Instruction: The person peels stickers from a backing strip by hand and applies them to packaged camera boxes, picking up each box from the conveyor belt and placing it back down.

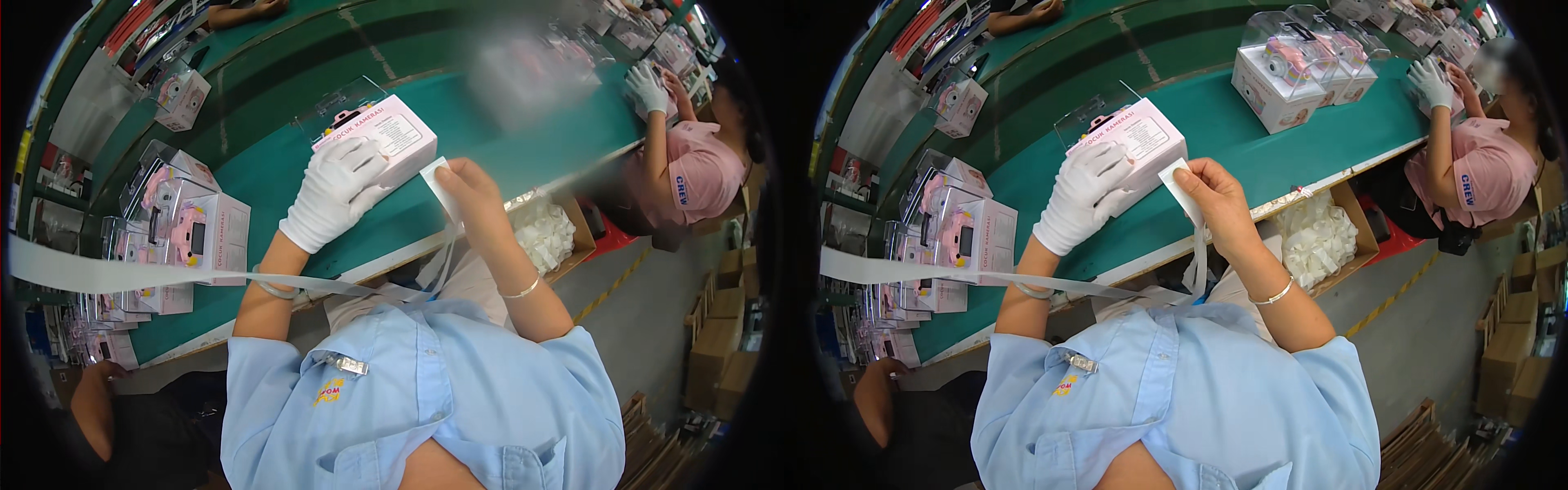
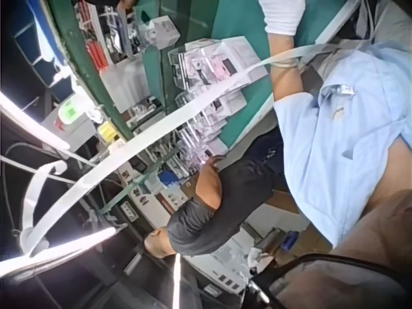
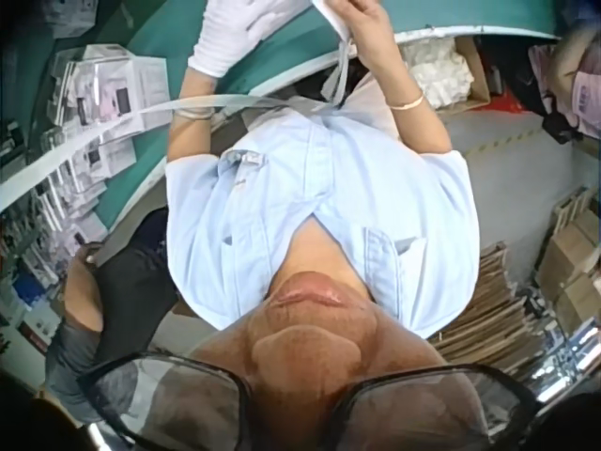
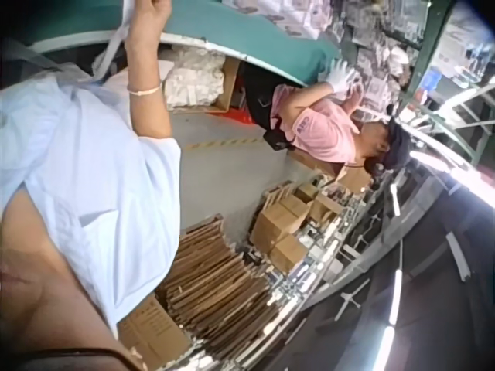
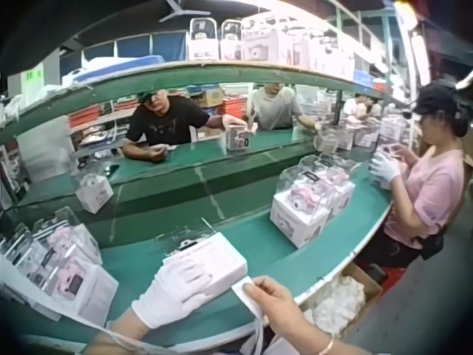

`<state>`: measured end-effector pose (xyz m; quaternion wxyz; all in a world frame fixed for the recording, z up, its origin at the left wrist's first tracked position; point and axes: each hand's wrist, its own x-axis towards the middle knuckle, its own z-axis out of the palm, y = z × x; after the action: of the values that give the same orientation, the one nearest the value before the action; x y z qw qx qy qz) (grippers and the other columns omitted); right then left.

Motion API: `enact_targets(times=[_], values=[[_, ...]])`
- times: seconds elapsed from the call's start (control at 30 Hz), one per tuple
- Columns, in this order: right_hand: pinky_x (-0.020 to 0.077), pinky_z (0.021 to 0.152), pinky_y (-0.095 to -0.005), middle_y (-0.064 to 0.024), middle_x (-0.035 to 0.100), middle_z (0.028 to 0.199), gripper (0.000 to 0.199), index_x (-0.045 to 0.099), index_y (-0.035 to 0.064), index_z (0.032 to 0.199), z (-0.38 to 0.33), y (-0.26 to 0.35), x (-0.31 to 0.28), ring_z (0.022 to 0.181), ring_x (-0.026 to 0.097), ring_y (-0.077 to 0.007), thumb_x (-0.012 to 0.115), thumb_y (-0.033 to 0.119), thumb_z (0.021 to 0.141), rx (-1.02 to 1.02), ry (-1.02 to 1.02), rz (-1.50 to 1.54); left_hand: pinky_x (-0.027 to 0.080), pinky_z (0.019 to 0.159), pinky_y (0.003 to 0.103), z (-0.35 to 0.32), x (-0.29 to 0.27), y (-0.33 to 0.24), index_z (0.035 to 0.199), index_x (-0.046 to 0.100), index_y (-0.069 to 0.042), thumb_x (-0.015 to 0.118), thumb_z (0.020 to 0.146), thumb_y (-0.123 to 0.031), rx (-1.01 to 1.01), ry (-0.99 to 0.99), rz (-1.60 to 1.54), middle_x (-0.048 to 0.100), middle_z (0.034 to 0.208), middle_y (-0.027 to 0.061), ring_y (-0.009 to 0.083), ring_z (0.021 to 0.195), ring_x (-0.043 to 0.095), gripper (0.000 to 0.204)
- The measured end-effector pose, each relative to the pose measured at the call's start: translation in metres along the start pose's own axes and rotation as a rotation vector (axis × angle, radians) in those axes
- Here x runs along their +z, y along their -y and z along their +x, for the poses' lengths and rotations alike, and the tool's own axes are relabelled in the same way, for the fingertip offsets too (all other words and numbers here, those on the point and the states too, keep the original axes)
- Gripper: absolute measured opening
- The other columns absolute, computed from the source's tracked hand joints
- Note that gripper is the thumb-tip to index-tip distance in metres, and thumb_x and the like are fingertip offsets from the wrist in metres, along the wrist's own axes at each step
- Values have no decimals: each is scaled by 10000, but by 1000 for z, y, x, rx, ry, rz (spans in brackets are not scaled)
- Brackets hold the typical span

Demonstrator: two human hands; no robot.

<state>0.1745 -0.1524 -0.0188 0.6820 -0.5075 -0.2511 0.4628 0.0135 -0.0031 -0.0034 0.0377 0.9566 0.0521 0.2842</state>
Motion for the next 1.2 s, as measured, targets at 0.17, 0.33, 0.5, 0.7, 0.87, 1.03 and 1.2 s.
enact_targets(times=[0.17, 0.33, 0.5, 0.7, 0.87, 1.03, 1.2], values=[[412, 550, -170, 17, 582, 768, 168, 588, 32, 920, 8, -3, 15, 637, 510, -31, 614, 191, 871, 37, 7, -71, 415, 859, 375, -9, 8, 13, 872, 680, -74, 624, 752, -140, -39, -112, -189, 625, 953, 85, 275, 935, 564, 148], [403, 504, -174, 11, 584, 757, 160, 594, 43, 908, 17, -11, 22, 601, 505, -32, 619, 196, 867, 89, -9, -78, 438, 826, 372, -17, 14, 21, 853, 676, -49, 622, 744, -101, -181, -152, -434, 630, 889, 99, 273, 866, 580, 133], [402, 480, -176, 13, 582, 746, 167, 598, 53, 903, 24, -16, 25, 580, 501, -34, 625, 213, 863, 163, -26, -59, 454, 807, 352, -14, 10, 19, 790, 612, -39, 598, 734, -25, -214, -190, -432, 634, 908, 86, 269, 863, 583, 59], [401, 462, -184, 13, 575, 729, 166, 600, 55, 891, 23, -8, 33, 557, 495, -39, 627, 216, 861, 205, -32, -52, 452, 799, 354, -13, 11, 23, 817, 591, -47, 601, 737, -28, -196, -173, -432, 627, 929, 91, 277, 867, 575, 83], [382, 431, -191, 11, 561, 708, 164, 596, 49, 884, 22, -15, 26, 522, 482, -44, 623, 209, 862, 236, -61, -56, 435, 804, 369, -8, 9, 17, 866, 629, -67, 612, 750, -100, -206, -165, -399, 609, 890, 89, 284, 854, 558, 122], [371, 420, -194, 10, 550, 695, 158, 593, 49, 881, 24, -18, 25, 511, 477, -48, 616, 205, 866, 267, -80, -40, 421, 779, 374, 5, 8, 12, 929, 673, -82, 622, 751, -176, -139, -149, -305, 599, 826, 83, 289, 819, 547, 207], [388, 463, -187, 10, 555, 712, 160, 593, 49, 878, 26, -22, 24, 556, 487, -44, 617, 206, 867, 258, -76, -65, 419, 663, 390, 11, 17, 7, 830, 705, -85, 621, 759, -197, -257, -86, -333, 581, 733, 81, 281, 726, 546, 157]])
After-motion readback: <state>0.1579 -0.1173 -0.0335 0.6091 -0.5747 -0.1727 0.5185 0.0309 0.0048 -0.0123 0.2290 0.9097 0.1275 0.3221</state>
